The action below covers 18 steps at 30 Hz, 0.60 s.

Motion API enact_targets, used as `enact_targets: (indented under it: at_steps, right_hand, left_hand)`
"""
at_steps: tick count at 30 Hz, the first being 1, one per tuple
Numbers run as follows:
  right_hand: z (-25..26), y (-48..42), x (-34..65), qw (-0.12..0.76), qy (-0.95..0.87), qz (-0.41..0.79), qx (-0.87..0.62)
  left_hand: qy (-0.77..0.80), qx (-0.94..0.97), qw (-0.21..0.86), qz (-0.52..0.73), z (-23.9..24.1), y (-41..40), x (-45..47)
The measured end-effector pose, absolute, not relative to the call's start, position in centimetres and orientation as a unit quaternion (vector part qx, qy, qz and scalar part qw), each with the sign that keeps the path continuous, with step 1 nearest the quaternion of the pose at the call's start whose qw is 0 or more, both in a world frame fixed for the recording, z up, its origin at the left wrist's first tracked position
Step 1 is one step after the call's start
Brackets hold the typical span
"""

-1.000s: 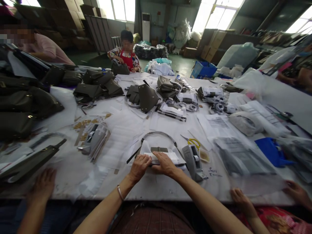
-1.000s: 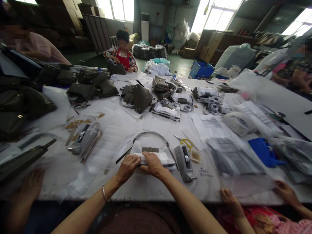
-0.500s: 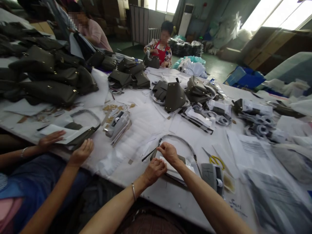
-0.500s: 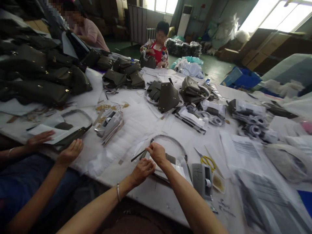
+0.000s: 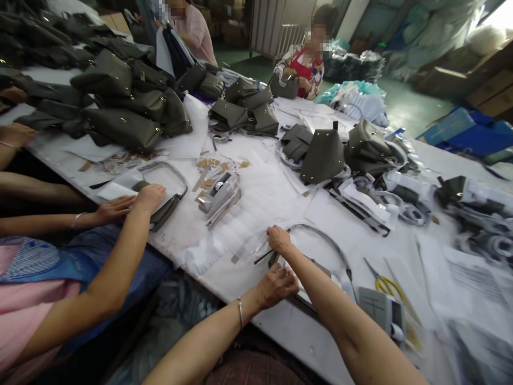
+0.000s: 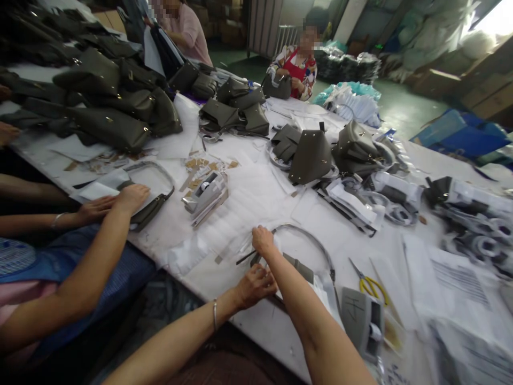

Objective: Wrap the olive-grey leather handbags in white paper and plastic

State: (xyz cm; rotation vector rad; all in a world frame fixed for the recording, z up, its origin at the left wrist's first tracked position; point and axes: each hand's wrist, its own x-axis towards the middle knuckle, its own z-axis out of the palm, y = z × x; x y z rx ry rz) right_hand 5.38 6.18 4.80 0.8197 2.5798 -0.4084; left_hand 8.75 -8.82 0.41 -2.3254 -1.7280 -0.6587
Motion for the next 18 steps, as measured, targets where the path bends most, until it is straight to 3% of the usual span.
enact_targets:
  at_steps: [4, 11, 18]
  right_hand:
    - [4.9, 6.6, 4.8, 0.202, 0.926, -0.168, 0.272]
    - [5.2, 2.8, 5.8, 0.291, 0.918, -0.160, 0.219]
    - [5.2, 0.7, 5.2, 0.300, 0.925, -0.148, 0.179]
  left_hand:
    - [-0.590, -0.769, 0.098, -0.227, 0.3, -8.9, 8.8]
    - [-0.586, -0.779, 0.050, -0.219, -1.6, -9.3, 9.6]
    - [-0.620, -0.758, 0.025, -0.201, -3.1, -9.7, 10.7]
